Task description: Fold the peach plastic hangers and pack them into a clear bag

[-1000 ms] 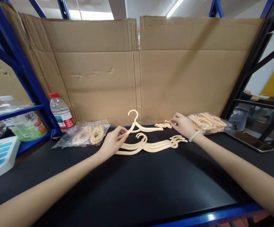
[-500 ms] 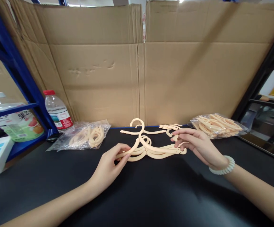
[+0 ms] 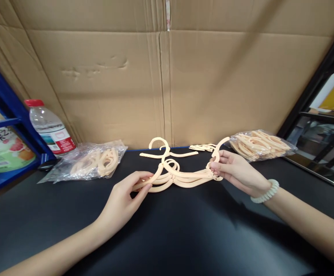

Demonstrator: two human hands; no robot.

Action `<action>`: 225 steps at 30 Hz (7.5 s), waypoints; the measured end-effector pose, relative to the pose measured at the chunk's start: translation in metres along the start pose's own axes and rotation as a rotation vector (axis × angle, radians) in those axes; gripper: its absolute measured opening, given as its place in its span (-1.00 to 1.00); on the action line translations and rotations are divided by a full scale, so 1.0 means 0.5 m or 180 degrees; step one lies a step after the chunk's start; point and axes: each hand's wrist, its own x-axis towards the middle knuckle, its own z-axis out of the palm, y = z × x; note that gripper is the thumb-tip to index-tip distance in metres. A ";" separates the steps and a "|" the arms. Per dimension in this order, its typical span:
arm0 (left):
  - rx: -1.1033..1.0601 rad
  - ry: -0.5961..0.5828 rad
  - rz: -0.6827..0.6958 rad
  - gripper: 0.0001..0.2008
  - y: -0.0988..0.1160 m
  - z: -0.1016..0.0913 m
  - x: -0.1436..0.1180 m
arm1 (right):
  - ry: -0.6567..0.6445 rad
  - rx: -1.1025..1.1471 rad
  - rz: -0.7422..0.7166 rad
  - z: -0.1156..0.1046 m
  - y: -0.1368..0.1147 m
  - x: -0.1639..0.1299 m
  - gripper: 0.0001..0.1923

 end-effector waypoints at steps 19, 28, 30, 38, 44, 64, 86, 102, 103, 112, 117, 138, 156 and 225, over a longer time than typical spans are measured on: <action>0.0270 0.0090 0.0165 -0.83 -0.005 -0.003 -0.006 | -0.0820 0.0577 0.1328 -0.023 -0.004 0.006 -0.83; 0.0293 0.0023 0.0246 -0.83 -0.006 -0.002 -0.008 | -0.0840 0.0418 0.1309 -0.021 0.003 0.007 -0.85; 0.0325 0.0019 0.0269 -0.83 -0.005 -0.002 -0.008 | -0.0830 0.0336 0.1239 -0.019 0.004 0.007 -0.82; 0.0408 0.0004 0.0325 -0.82 0.001 -0.003 -0.007 | -0.0875 0.0257 0.1249 -0.016 0.003 0.003 -0.77; 0.0433 0.0028 0.0355 -0.83 0.003 -0.003 -0.006 | -0.0824 0.0233 0.1278 -0.014 0.000 0.003 -0.77; 0.0392 -0.0054 0.0403 -0.82 0.008 -0.005 -0.003 | -0.0539 0.0106 0.1025 -0.003 0.029 0.000 -0.65; 0.0386 0.0013 0.0018 -0.79 0.007 -0.004 -0.007 | -0.0183 -0.0089 0.0343 0.019 0.027 -0.010 -0.72; 0.0752 0.0082 0.0293 -0.83 0.014 -0.032 0.006 | -0.0308 -0.0045 -0.0069 -0.076 -0.009 0.029 -0.78; 0.0852 0.0026 0.0414 -0.84 0.015 -0.037 0.007 | -0.0384 -0.0232 0.0030 -0.093 -0.014 0.033 -0.76; 0.1407 -0.0945 0.1060 -0.86 0.012 -0.051 -0.002 | -0.1322 -0.2870 -0.0074 -0.146 -0.048 0.046 -0.71; 0.1410 -0.1073 0.1007 -0.87 0.010 -0.038 -0.008 | -0.1442 -0.3616 -0.0160 -0.137 -0.045 0.044 -0.67; 0.1656 -0.0567 0.1041 -0.83 -0.004 -0.012 -0.014 | -0.0743 -0.4473 -0.0724 -0.116 -0.030 0.035 -0.82; 0.1148 -0.0957 0.1050 -0.82 0.062 0.005 -0.055 | -0.1339 -0.4397 -0.1639 0.003 0.009 -0.010 -0.82; 0.0993 -0.1400 0.1315 -0.71 0.095 0.006 -0.057 | -0.2117 -0.4697 -0.2277 0.077 0.040 -0.066 -0.79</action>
